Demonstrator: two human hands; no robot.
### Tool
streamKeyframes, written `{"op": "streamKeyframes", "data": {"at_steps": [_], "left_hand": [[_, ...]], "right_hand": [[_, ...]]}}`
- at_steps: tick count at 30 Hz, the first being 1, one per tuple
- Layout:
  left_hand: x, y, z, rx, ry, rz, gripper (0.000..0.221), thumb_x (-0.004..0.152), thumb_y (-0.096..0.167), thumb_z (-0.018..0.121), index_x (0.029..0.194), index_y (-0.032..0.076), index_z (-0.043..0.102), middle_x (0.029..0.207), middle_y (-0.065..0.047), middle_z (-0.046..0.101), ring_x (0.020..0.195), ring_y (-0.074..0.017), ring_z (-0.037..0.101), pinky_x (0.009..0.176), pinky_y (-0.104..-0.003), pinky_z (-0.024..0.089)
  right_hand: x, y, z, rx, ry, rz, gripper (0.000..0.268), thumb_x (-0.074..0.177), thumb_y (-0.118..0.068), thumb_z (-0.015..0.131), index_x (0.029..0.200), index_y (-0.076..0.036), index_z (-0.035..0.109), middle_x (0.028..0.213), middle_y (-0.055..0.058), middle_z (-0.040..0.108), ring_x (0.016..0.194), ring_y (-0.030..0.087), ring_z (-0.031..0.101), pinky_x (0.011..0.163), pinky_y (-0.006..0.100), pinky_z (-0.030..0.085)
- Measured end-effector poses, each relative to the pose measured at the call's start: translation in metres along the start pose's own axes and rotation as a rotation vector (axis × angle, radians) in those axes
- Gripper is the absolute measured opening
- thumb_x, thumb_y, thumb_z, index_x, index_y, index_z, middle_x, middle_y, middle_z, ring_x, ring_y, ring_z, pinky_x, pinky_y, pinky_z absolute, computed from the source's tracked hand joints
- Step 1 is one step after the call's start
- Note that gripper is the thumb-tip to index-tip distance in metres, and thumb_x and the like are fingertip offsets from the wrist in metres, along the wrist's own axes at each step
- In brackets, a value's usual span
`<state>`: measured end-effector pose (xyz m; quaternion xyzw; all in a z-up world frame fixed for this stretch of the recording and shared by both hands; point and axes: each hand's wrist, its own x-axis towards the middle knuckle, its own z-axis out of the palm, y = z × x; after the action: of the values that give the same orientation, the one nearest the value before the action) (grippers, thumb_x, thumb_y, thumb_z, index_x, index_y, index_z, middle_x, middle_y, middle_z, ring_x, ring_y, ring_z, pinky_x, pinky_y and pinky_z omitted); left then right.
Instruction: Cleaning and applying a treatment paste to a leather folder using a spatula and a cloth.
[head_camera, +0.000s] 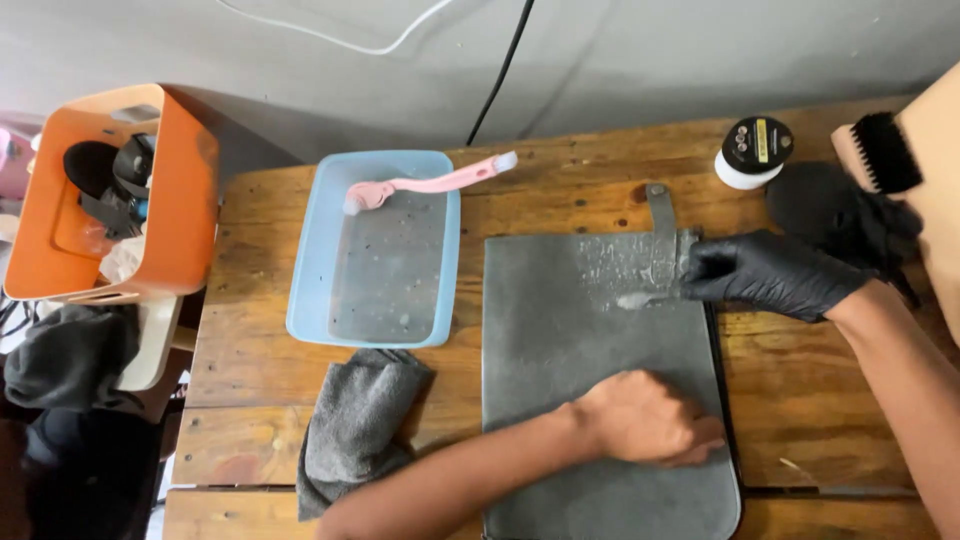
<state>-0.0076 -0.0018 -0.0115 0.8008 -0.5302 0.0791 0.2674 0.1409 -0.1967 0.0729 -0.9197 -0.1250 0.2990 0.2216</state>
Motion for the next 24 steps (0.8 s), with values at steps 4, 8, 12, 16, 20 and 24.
{"op": "streamKeyframes", "data": {"at_steps": [4, 8, 12, 16, 20, 24], "left_hand": [[0.000, 0.001, -0.002, -0.002, 0.017, -0.006, 0.029, 0.102, 0.035, 0.049, 0.088, 0.015, 0.065, 0.070, -0.004, 0.070, 0.057, -0.0309, 0.067, 0.043, -0.050, 0.046], [0.001, 0.000, -0.002, -0.007, 0.018, 0.007, 0.028, 0.102, 0.035, 0.050, 0.091, 0.014, 0.065, 0.068, -0.005, 0.068, 0.055, -0.0322, 0.065, 0.044, -0.050, 0.046], [0.001, 0.000, -0.002, -0.005, -0.054, 0.005, 0.030, 0.101, 0.038, 0.047, 0.095, 0.015, 0.067, 0.071, -0.005, 0.070, 0.058, -0.0329, 0.067, 0.045, -0.051, 0.047], [0.001, 0.000, -0.003, 0.006, 0.018, 0.027, 0.029, 0.101, 0.035, 0.050, 0.090, 0.014, 0.066, 0.064, -0.006, 0.067, 0.053, -0.0317, 0.064, 0.043, -0.048, 0.044], [0.000, 0.000, -0.002, -0.030, 0.004, 0.017, 0.029, 0.101, 0.034, 0.050, 0.092, 0.013, 0.068, 0.067, -0.006, 0.069, 0.056, -0.0324, 0.066, 0.043, -0.049, 0.045], [0.000, -0.001, -0.002, -0.011, 0.051, 0.044, 0.032, 0.102, 0.033, 0.049, 0.085, 0.013, 0.066, 0.062, -0.006, 0.065, 0.049, -0.0307, 0.061, 0.041, -0.046, 0.042]], "right_hand": [[-0.017, -0.049, 0.000, -0.275, 0.035, 0.178, 0.027, 0.087, -0.055, 0.060, 0.087, -0.030, 0.069, 0.082, 0.005, 0.067, 0.078, 0.008, 0.066, 0.078, 0.032, 0.048], [-0.008, -0.031, 0.014, -0.182, 0.198, 0.035, 0.022, 0.082, -0.048, 0.073, 0.094, -0.031, 0.076, 0.095, -0.009, 0.080, 0.091, 0.014, 0.077, 0.081, 0.034, 0.051], [-0.006, -0.036, 0.015, -0.218, 0.272, -0.037, 0.022, 0.086, -0.051, 0.069, 0.093, -0.030, 0.072, 0.094, -0.011, 0.079, 0.087, 0.014, 0.074, 0.078, 0.034, 0.051], [-0.008, -0.045, 0.017, -0.263, 0.125, 0.024, 0.031, 0.080, -0.063, 0.069, 0.091, -0.034, 0.073, 0.088, -0.008, 0.079, 0.083, 0.018, 0.075, 0.078, 0.036, 0.049], [-0.003, -0.044, 0.028, -0.246, 0.262, -0.037, 0.028, 0.084, -0.055, 0.068, 0.091, -0.029, 0.073, 0.093, -0.006, 0.080, 0.093, 0.020, 0.076, 0.078, 0.039, 0.051], [0.007, -0.037, 0.041, -0.238, 0.388, -0.113, 0.024, 0.086, -0.050, 0.070, 0.097, -0.029, 0.073, 0.100, -0.006, 0.079, 0.096, 0.022, 0.075, 0.077, 0.041, 0.053]]}}
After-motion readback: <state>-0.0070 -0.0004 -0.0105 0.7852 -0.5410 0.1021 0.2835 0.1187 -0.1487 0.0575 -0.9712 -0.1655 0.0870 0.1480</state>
